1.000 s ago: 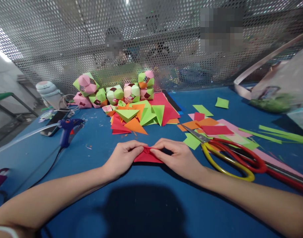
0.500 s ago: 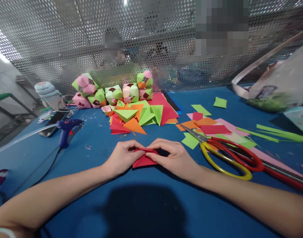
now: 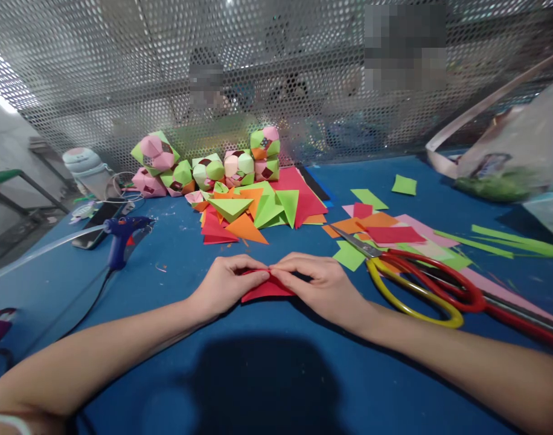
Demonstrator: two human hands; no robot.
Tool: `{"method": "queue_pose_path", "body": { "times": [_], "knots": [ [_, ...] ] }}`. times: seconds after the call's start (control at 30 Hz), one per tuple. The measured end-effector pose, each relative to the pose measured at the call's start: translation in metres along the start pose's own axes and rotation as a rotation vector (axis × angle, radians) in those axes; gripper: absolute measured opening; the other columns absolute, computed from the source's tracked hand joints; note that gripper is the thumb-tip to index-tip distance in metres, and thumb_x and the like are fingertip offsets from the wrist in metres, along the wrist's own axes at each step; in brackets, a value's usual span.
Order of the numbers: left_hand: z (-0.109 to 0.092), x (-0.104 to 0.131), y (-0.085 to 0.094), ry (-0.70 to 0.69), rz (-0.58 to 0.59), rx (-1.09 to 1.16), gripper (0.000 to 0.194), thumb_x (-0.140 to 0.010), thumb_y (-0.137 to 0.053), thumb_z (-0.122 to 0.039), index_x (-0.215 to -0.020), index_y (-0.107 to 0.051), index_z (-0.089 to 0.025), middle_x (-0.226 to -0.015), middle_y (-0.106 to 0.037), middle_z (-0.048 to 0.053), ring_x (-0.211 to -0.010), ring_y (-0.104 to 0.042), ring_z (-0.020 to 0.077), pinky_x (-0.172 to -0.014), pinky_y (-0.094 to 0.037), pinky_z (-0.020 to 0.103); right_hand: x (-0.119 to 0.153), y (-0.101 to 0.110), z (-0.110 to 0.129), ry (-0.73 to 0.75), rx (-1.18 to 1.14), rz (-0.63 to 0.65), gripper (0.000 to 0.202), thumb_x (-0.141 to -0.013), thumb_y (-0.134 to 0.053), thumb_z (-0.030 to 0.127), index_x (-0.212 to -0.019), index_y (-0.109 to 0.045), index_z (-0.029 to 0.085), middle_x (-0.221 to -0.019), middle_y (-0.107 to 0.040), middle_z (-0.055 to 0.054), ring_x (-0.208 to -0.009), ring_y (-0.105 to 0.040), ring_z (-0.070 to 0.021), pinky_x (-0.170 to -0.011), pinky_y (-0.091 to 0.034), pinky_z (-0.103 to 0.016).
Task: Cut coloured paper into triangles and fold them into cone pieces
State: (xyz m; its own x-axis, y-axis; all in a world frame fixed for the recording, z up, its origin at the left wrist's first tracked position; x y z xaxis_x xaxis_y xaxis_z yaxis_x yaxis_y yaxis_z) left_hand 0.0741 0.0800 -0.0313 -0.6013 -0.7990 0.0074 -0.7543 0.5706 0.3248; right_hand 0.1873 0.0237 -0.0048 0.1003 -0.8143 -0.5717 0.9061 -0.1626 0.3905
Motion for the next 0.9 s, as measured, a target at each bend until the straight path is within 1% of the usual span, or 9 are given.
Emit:
{"method": "queue_pose_path", "body": {
  "times": [0.1, 0.23, 0.3, 0.4, 0.5, 0.6, 0.73, 0.8, 0.9],
  "knots": [
    [0.003, -0.001, 0.000, 0.003, 0.004, 0.038, 0.014, -0.076, -0.067, -0.026, -0.077, -0.073, -0.014, -0.079, -0.069, 0.004, -0.074, -0.059, 0.0134, -0.070, -0.045, 0.024, -0.001, 0.001, -0.002, -0.034, -0.026, 0.005, 0.013, -0.085, -0.058, 0.016, -0.081, -0.070, 0.019, -0.079, -0.071, -0.003, -0.071, -0.065, -0.0147, -0.066, -0.051, -0.027],
    [0.012, -0.003, 0.001, 0.055, -0.027, 0.222, 0.013, -0.072, -0.071, -0.027, -0.076, -0.073, -0.015, -0.079, -0.070, 0.003, -0.072, -0.060, 0.0121, -0.071, -0.047, 0.023, -0.003, 0.004, -0.012, -0.174, -0.045, 0.013, 0.021, -0.090, -0.051, 0.023, -0.084, -0.071, 0.020, -0.086, -0.071, -0.003, -0.079, -0.065, -0.0153, -0.072, -0.051, -0.026],
    [0.018, -0.004, 0.002, 0.093, -0.046, 0.306, 0.013, -0.070, -0.073, -0.026, -0.075, -0.073, -0.015, -0.078, -0.070, 0.002, -0.071, -0.060, 0.0112, -0.071, -0.047, 0.023, -0.003, 0.003, -0.013, -0.212, -0.033, 0.026, 0.021, -0.090, -0.050, 0.024, -0.085, -0.070, 0.020, -0.084, -0.070, -0.002, -0.077, -0.064, -0.0148, -0.070, -0.050, -0.026],
    [0.020, -0.004, 0.003, 0.117, -0.064, 0.342, 0.012, -0.068, -0.075, -0.025, -0.073, -0.073, -0.015, -0.074, -0.070, 0.002, -0.068, -0.059, 0.0098, -0.069, -0.047, 0.022, -0.004, 0.002, -0.012, -0.209, -0.005, 0.033, 0.015, -0.086, -0.055, 0.022, -0.082, -0.069, 0.019, -0.076, -0.068, -0.001, -0.069, -0.061, -0.0139, -0.066, -0.048, -0.026],
    [0.018, -0.003, 0.002, 0.117, -0.062, 0.322, 0.012, -0.069, -0.074, -0.025, -0.072, -0.072, -0.014, -0.073, -0.070, 0.002, -0.067, -0.059, 0.0098, -0.068, -0.047, 0.022, -0.004, 0.002, -0.012, -0.205, 0.013, 0.020, 0.017, -0.085, -0.054, 0.021, -0.077, -0.068, 0.020, -0.072, -0.066, 0.000, -0.066, -0.060, -0.0134, -0.064, -0.046, -0.026],
    [0.014, -0.002, 0.003, 0.095, -0.068, 0.246, 0.011, -0.070, -0.072, -0.025, -0.072, -0.072, -0.014, -0.073, -0.069, 0.002, -0.067, -0.059, 0.0106, -0.067, -0.046, 0.022, -0.004, 0.001, -0.011, -0.195, 0.021, 0.019, 0.018, -0.085, -0.053, 0.021, -0.076, -0.067, 0.020, -0.071, -0.065, 0.000, -0.065, -0.059, -0.0133, -0.062, -0.046, -0.026],
    [0.007, -0.003, 0.005, 0.010, -0.059, 0.114, 0.011, -0.074, -0.069, -0.025, -0.074, -0.073, -0.015, -0.075, -0.069, 0.003, -0.069, -0.060, 0.0119, -0.067, -0.046, 0.023, -0.004, -0.001, -0.010, -0.183, 0.035, 0.033, 0.012, -0.083, -0.057, 0.022, -0.084, -0.068, 0.020, -0.077, -0.068, -0.001, -0.068, -0.061, -0.0141, -0.062, -0.047, -0.026],
    [0.004, -0.003, 0.004, -0.034, -0.043, 0.044, 0.012, -0.076, -0.067, -0.025, -0.074, -0.073, -0.015, -0.077, -0.069, 0.003, -0.071, -0.061, 0.0128, -0.068, -0.046, 0.024, -0.004, -0.002, -0.011, -0.176, 0.036, 0.042, 0.010, -0.083, -0.058, 0.021, -0.083, -0.068, 0.020, -0.077, -0.068, 0.000, -0.069, -0.062, -0.0141, -0.064, -0.048, -0.026],
    [-0.001, -0.001, 0.002, -0.090, -0.024, -0.036, 0.012, -0.078, -0.065, -0.024, -0.075, -0.073, -0.015, -0.078, -0.069, 0.004, -0.072, -0.061, 0.0134, -0.069, -0.047, 0.024, -0.003, -0.003, -0.011, -0.162, 0.018, 0.041, 0.015, -0.085, -0.056, 0.019, -0.076, -0.068, 0.021, -0.073, -0.068, 0.000, -0.067, -0.062, -0.0134, -0.064, -0.048, -0.025]
  ]
}}
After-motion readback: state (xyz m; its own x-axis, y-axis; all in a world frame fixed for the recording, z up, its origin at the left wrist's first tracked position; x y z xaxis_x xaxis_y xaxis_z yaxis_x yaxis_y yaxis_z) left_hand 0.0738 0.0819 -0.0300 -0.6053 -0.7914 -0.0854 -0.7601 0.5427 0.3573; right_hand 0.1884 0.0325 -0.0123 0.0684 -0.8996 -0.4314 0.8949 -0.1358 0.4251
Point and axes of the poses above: each hand's wrist, its own x-axis away from the middle knuckle, its own y-axis out of the back of the hand, z = x × y, the point moved 9 cm from there along -x, towards the middle knuckle
